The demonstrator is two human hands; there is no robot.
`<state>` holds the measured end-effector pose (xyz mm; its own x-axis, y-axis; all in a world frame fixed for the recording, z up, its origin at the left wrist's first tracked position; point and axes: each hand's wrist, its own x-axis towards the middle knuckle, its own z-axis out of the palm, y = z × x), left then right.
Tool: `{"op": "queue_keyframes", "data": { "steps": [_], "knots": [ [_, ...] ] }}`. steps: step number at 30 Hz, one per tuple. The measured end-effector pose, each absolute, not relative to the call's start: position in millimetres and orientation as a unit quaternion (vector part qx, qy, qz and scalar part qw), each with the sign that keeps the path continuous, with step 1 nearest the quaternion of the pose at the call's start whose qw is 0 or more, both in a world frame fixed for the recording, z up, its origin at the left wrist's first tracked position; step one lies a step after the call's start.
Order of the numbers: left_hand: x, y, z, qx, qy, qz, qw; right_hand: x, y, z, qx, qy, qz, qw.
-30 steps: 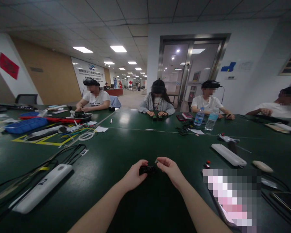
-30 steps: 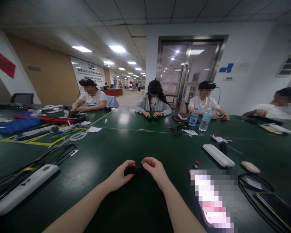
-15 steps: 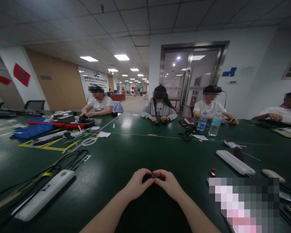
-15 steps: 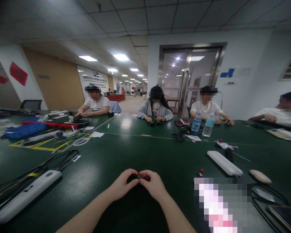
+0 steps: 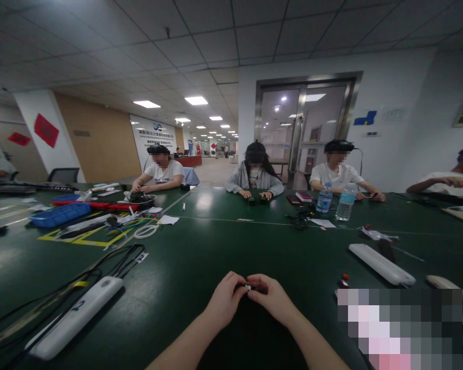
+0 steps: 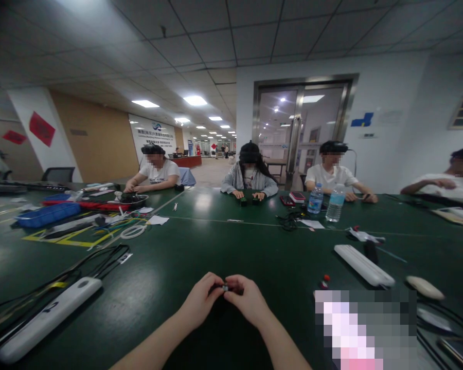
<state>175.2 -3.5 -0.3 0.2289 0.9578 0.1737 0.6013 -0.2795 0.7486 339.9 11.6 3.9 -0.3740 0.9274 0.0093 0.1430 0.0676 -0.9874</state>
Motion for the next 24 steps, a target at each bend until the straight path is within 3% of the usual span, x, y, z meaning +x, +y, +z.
{"op": "queue_keyframes", "data": {
  "steps": [13, 19, 24],
  "knots": [
    [91, -5, 15, 0.699, 0.591, 0.276, 0.293, 354, 14, 14, -0.460, -0.533, 0.590, 0.395],
    [2, -6, -4, 0.590, 0.674, 0.373, 0.240, 354, 14, 14, -0.462, -0.527, 0.589, 0.403],
    [-15, -5, -16, 0.538, 0.682, 0.435, 0.238, 356, 19, 3, -0.459, -0.533, 0.589, 0.398]
  ]
}}
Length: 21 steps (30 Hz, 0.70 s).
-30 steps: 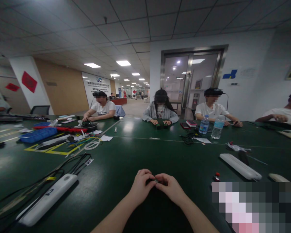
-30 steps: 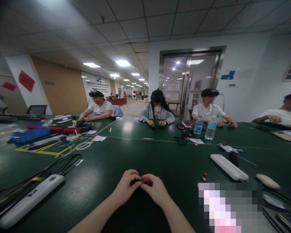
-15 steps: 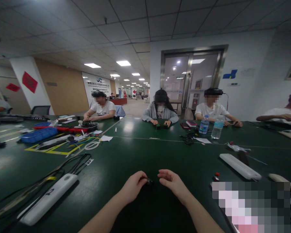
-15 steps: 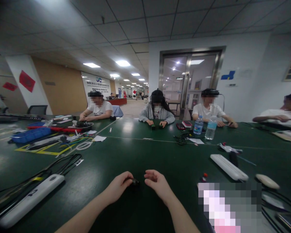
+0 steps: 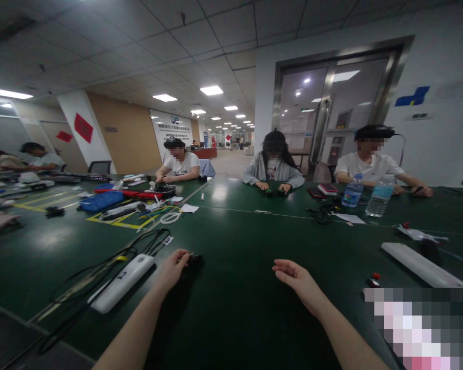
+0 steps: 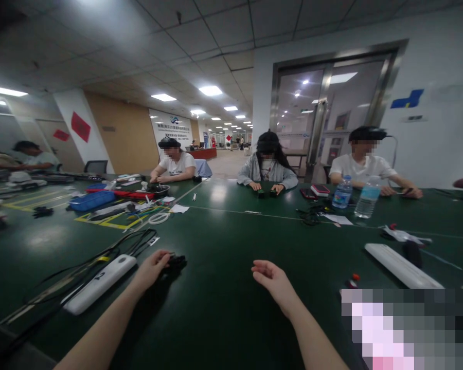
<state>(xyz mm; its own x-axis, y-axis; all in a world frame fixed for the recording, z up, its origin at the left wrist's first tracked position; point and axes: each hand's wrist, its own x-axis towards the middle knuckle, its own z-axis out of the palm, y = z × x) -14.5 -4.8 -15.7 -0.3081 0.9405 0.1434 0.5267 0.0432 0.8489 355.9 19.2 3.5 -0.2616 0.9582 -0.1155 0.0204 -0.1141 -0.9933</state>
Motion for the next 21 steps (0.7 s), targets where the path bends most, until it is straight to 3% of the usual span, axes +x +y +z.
{"op": "queue_keyframes", "data": {
  "steps": [21],
  "knots": [
    [-10.8, -10.3, -10.6, 0.595, 0.716, 0.326, 0.167, 359.6, 28.5, -4.0, -0.470, -0.555, 0.588, 0.355]
  ]
}}
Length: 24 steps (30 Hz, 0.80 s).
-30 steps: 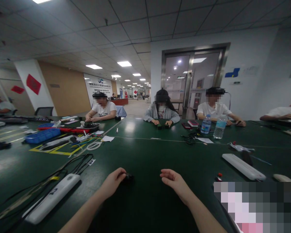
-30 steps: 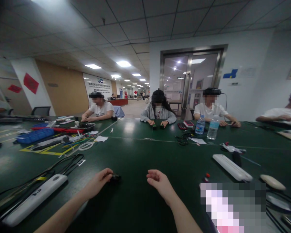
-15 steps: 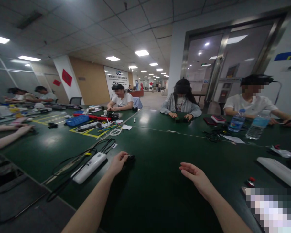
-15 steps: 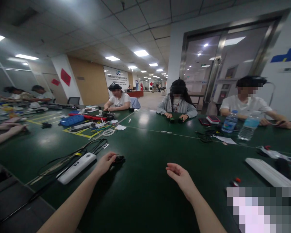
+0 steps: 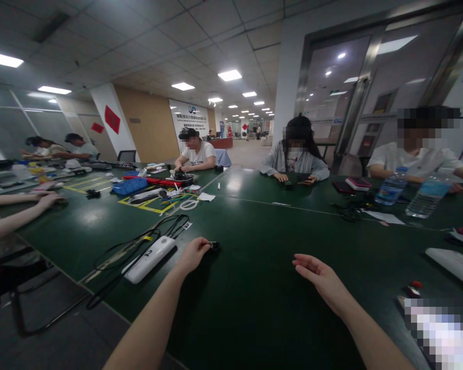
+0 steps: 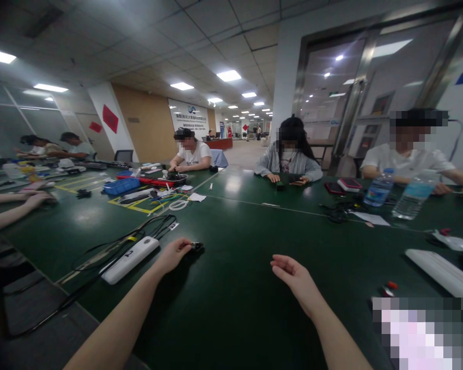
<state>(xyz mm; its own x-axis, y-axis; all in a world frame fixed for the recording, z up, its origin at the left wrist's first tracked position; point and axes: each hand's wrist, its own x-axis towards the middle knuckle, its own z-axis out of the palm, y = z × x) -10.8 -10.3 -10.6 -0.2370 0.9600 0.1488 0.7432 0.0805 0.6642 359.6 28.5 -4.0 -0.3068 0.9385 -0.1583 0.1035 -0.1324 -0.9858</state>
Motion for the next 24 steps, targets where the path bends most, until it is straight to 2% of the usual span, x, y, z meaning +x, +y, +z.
{"op": "queue_keyframes", "data": {
  "steps": [6, 16, 24],
  "knots": [
    [-7, -11, -7, 0.596, 0.729, 0.302, 0.150, 361, 29, -5, -0.470, -0.559, 0.584, 0.354],
    [-27, -8, -9, 0.537, 0.799, 0.271, 0.011, 362, 28, -3, -0.475, -0.555, 0.585, 0.353],
    [-22, -8, -3, 0.503, 0.831, 0.238, 0.006, 361, 27, -2, -0.470, -0.559, 0.586, 0.352]
  ]
}}
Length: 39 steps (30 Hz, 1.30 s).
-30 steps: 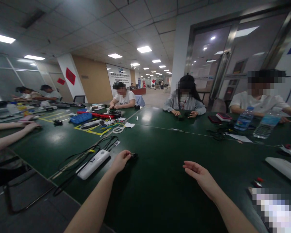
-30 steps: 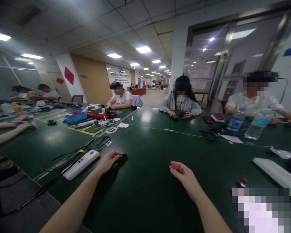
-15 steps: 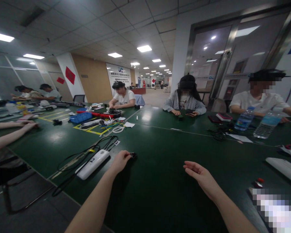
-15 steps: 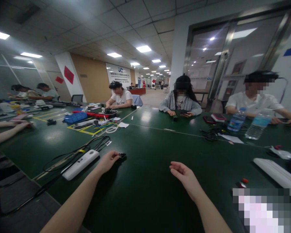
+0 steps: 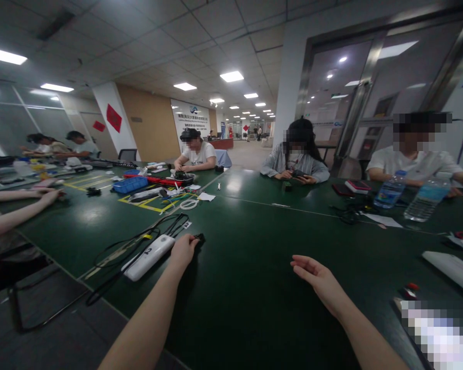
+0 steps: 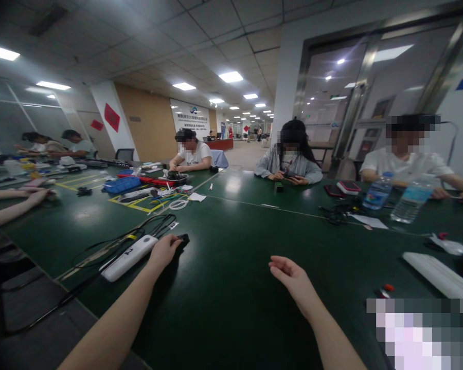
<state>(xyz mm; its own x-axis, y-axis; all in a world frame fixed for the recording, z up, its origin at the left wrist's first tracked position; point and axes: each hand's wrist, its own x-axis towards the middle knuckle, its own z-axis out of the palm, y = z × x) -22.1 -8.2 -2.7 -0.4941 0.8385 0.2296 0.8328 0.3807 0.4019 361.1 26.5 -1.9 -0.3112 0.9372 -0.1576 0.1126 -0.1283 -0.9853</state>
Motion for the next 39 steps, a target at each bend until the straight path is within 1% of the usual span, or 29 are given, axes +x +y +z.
{"op": "queue_keyframes", "data": {
  "steps": [16, 27, 32, 39],
  "knots": [
    [-29.1, -10.0, -7.8, 0.509, 0.823, 0.250, 0.036, 360.7, 26.1, 1.5, -0.483, -0.556, 0.584, 0.341],
    [-31.1, -9.8, -7.0, 0.530, 0.815, 0.234, 0.017, 359.2, 26.5, 1.5, -0.489, -0.554, 0.579, 0.344],
    [-31.4, -10.7, -7.1, 0.531, 0.808, 0.253, 0.025, 359.0, 26.5, 0.6, -0.483, -0.553, 0.583, 0.348],
    [-28.6, -12.0, -6.1, 0.526, 0.815, 0.242, 0.015, 358.6, 25.2, 4.3, -0.489, -0.552, 0.581, 0.344]
  ]
}}
